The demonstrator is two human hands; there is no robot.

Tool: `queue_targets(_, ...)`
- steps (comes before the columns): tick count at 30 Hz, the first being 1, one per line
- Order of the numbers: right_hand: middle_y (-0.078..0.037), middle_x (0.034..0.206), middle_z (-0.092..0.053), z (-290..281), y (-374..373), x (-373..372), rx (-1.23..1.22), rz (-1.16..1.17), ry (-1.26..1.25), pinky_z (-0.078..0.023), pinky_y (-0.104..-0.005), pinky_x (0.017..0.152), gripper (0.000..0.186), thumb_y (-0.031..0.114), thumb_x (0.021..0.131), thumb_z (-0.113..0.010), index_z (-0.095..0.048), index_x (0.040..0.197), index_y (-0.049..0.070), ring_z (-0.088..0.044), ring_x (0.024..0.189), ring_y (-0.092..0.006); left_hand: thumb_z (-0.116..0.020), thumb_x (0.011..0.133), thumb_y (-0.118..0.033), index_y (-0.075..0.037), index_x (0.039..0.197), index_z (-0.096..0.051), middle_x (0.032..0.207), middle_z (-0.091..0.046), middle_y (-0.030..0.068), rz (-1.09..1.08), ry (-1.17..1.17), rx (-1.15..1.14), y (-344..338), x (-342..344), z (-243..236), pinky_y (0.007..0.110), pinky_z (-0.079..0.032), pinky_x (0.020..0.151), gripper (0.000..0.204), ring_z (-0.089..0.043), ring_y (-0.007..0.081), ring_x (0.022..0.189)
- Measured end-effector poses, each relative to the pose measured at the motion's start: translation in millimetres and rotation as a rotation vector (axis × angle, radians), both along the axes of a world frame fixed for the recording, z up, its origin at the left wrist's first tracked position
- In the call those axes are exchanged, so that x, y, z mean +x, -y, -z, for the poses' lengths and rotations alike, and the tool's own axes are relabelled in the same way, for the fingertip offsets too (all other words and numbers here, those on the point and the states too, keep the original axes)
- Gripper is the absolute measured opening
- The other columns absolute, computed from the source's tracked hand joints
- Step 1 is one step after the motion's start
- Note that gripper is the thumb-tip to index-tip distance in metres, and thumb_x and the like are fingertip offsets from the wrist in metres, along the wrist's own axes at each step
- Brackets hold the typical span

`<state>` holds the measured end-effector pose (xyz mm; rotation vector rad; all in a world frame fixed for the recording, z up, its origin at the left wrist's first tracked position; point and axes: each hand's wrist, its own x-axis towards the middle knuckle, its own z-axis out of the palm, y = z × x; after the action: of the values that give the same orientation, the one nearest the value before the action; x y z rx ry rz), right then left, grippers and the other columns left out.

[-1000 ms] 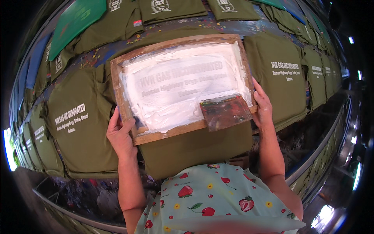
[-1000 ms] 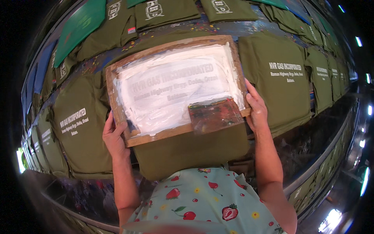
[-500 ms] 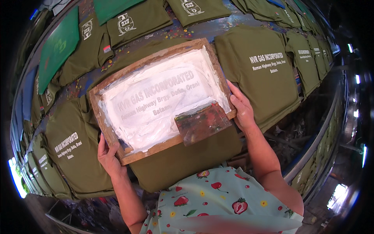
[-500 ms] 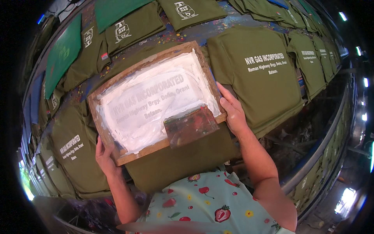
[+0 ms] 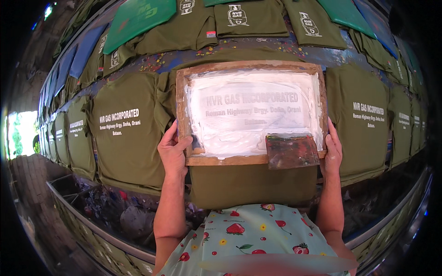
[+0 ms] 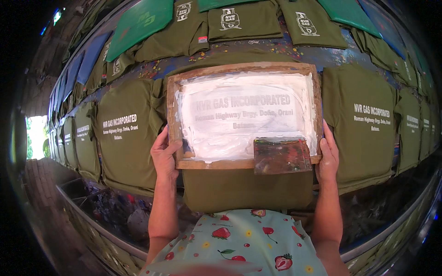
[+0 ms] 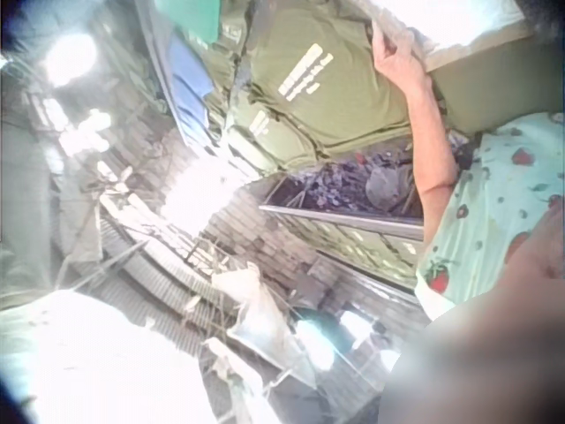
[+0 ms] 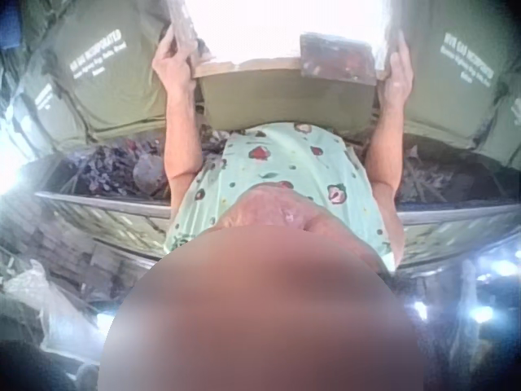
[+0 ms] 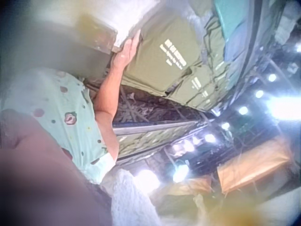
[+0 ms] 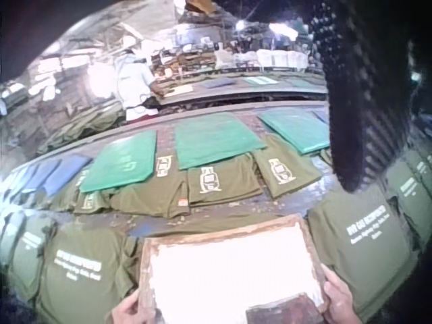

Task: The person uses a squeegee to spread white ink across a screen printing frame held over a green shirt. The person repeatedly wipes the ink across the screen and lifts the frame to move to the next shirt in a row of identical shirts.

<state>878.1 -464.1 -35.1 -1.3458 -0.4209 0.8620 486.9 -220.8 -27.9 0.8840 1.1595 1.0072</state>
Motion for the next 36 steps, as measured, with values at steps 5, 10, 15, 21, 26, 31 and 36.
queue_targets(5,-0.017,0.171,-0.045,2.1,1.2,-0.2,0.002,0.016,-0.011,-0.033,-0.0378,0.130,0.061,0.015,0.114,-0.050,-0.037,0.168,-0.009,-0.047,0.155,-0.0244,-0.072,0.084,0.021,0.009,0.152,-0.061,0.141,-0.073,0.0170,0.007,0.009,0.015,-1.7,1.8,2.0,0.033,-0.059,0.105,0.070,-0.073,0.0196,0.121)
queue_targets(10,-0.017,0.170,-0.047,2.2,1.9,0.5,-0.041,0.013,-0.011,-0.034,-0.0373,0.130,0.062,0.016,0.113,-0.053,-0.038,0.168,-0.008,-0.048,0.154,-0.0238,-0.072,0.083,0.019,0.009,0.152,-0.061,0.141,-0.073,0.0172,0.008,-0.028,0.031,0.3,-2.1,6.6,0.033,-0.058,0.105,0.071,-0.074,0.0193,0.119)
queue_targets(15,-0.016,0.169,-0.049,6.4,2.6,1.7,-0.038,0.010,-0.033,-0.038,-0.0361,0.127,0.069,0.025,0.112,-0.061,-0.038,0.169,-0.006,-0.051,0.152,-0.0231,-0.072,0.083,0.017,0.010,0.154,-0.059,0.141,-0.072,0.0172,0.040,-0.056,0.061,-1.4,-2.9,7.2,0.033,-0.057,0.105,0.072,-0.073,0.0209,0.119)
queue_targets(21,-0.016,0.169,-0.050,7.6,1.3,2.1,0.002,-0.006,-0.042,-0.038,-0.0364,0.127,0.064,0.018,0.113,-0.055,-0.037,0.170,-0.005,-0.052,0.151,-0.0227,-0.069,0.085,0.016,0.011,0.154,-0.058,0.141,-0.073,0.0178,0.063,-0.075,0.042,-2.1,-0.9,2.3,0.033,-0.057,0.105,0.070,-0.073,0.0211,0.119)
queue_targets(26,-0.015,0.167,-0.051,6.3,0.3,0.2,0.011,-0.004,-0.033,-0.037,-0.0359,0.127,0.062,0.017,0.113,-0.055,-0.039,0.169,-0.006,-0.052,0.151,-0.0218,-0.066,0.085,0.016,0.011,0.155,-0.058,0.140,-0.073,0.0178,0.047,-0.111,0.023,-0.3,1.9,-2.7,0.033,-0.057,0.104,0.070,-0.073,0.0212,0.118)
queue_targets(31,-0.014,0.164,-0.054,12.1,5.2,5.4,-0.064,0.004,0.104,-0.036,-0.0345,0.127,0.059,0.017,0.112,-0.057,-0.045,0.166,-0.005,-0.052,0.149,-0.0205,-0.068,0.086,0.016,0.010,0.156,-0.057,0.141,-0.072,0.0181,0.049,-0.157,0.026,-1.9,1.1,-1.7,0.034,-0.057,0.106,0.071,-0.072,0.0226,0.120)
queue_targets(36,-0.015,0.149,-0.068,-22.5,-1.4,4.7,-0.230,0.026,0.631,-0.046,-0.0396,0.119,0.044,0.009,0.105,-0.067,-0.067,0.148,-0.001,-0.062,0.139,-0.0273,-0.076,0.082,0.018,0.009,0.152,-0.061,0.144,-0.071,0.0169,0.037,-0.101,0.062,-2.7,-3.3,6.2,0.035,-0.057,0.108,0.073,-0.071,0.0239,0.125)
